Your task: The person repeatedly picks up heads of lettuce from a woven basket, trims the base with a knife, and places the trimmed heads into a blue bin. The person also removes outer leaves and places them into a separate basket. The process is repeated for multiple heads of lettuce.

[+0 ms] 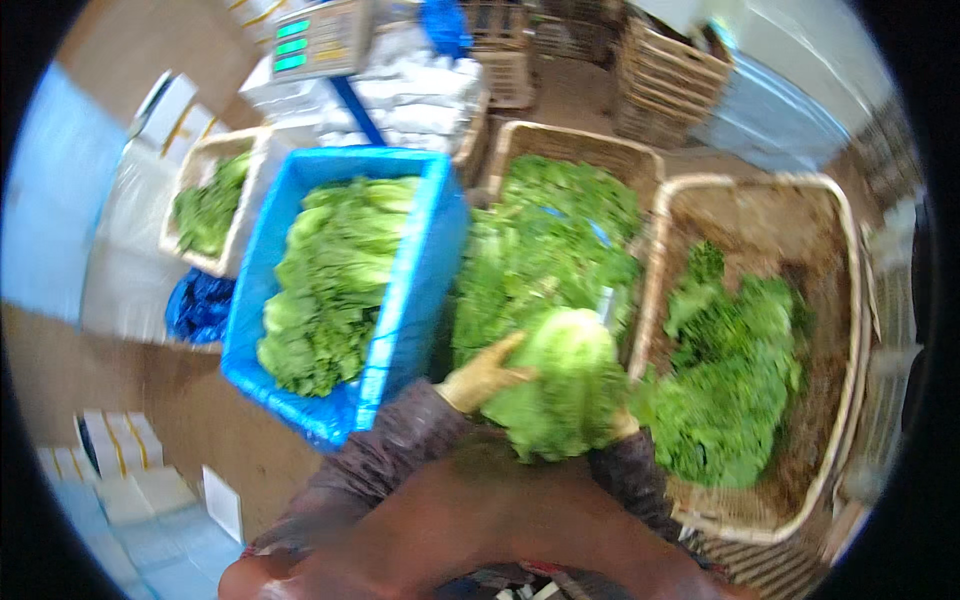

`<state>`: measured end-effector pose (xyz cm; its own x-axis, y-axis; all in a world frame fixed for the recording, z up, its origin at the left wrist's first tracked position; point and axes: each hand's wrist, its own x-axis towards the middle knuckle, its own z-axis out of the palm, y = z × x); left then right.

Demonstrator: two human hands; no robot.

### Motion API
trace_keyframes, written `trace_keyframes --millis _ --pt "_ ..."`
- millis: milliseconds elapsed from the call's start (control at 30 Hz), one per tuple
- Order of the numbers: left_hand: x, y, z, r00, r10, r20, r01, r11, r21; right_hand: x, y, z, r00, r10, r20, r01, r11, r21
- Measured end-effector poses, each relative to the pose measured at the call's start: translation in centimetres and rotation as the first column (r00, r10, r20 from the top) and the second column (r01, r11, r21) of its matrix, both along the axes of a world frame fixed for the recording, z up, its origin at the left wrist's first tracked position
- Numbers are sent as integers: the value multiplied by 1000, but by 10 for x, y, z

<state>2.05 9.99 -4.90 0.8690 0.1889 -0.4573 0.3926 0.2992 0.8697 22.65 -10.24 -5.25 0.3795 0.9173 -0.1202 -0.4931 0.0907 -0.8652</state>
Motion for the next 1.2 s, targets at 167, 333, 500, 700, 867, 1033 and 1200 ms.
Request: trace_keyframes --millis 167,333,500,700,867,1033,1200 --pt "-81 23 4 898 206 388 -352 866 356 -97 98 23 928 -13 372 79 984 -162" --pt "-196 101 65 781 561 274 -594 804 45 -127 179 109 880 358 312 -409 905 115" --pt "-237 198 37 976 10 217 -211 288 934 -113 183 169 473 -39 880 -691 604 398" --pt "-206 217 -105 876 -308 -371 405 53 913 -128 183 209 236 -57 970 -680 703 207" --pt "-234 214 -96 971 -236 39 26 265 964 -130 183 216 255 -107 961 -578 780 240" --pt "-196 235 -105 952 216 218 -233 47 971 -111 151 194 241 -154 958 -524 810 263" --pt "-154 228 -88 932 166 321 -320 -32 947 -64 89 179 321 -161 933 -321 909 267"
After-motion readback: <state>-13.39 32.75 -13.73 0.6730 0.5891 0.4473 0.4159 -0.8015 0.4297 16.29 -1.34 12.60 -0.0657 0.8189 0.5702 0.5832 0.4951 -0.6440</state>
